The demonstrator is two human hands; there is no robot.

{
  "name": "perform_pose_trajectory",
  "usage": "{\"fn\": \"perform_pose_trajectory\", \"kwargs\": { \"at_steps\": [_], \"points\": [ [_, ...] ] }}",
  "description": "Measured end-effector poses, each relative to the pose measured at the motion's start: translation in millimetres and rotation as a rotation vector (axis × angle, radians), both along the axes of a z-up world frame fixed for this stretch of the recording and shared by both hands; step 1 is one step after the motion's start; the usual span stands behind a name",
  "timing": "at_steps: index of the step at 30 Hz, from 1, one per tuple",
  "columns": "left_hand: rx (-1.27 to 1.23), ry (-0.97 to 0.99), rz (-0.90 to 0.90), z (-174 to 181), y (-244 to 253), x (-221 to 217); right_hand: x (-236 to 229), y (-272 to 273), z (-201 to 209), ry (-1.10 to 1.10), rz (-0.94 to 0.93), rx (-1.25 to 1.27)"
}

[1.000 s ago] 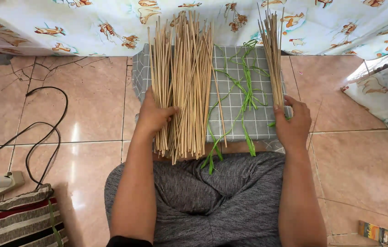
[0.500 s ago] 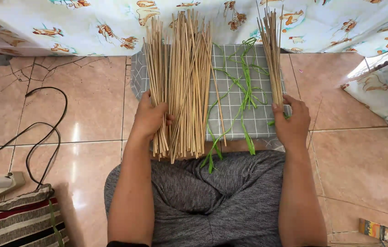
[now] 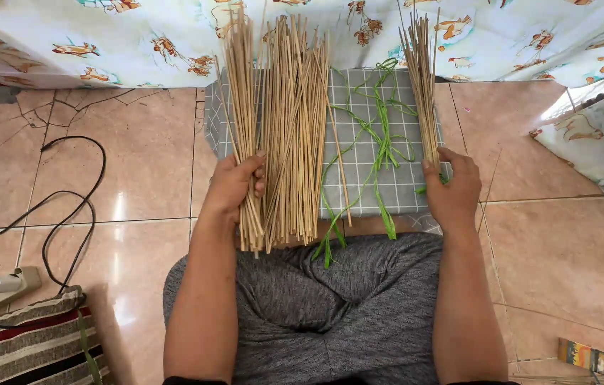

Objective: The person is gathering groups of thin wooden sticks and securing them into bundles by tying green plastic strips around them.

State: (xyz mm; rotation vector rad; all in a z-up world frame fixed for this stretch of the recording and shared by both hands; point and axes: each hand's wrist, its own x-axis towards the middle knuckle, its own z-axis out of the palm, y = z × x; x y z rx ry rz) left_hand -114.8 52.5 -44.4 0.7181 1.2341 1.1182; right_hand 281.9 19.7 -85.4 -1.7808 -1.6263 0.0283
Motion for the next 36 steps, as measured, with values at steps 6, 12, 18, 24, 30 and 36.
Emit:
{"fn": "perform_pose_trajectory", "kwargs": {
  "at_steps": [6,12,18,24,30,36],
  "points": [
    [-0.033,-0.122,-0.043,26,-32,23,-16,-2,18,-0.143,-0.054,0.224],
    [0.136,-0.168,-0.186,19,-61,55,-94,-13,78,0.293,0.214,0.309],
    [0.433,-0.094,-0.538,11,-72,82,-157,-16,130,1.436,0.930,-0.226],
    [0.654,0.280,-0.460,87,-81,93,-164,-16,157,1.318,0.729,-0.020],
    [0.692,0.478,-0.382,68,-58,132,-161,-25,192,0.950,0.710,0.084],
    [0.613,0.297,-0.314,38,-18,152,-150,-5,171,0.739,0.647,0.226]
  ]
}}
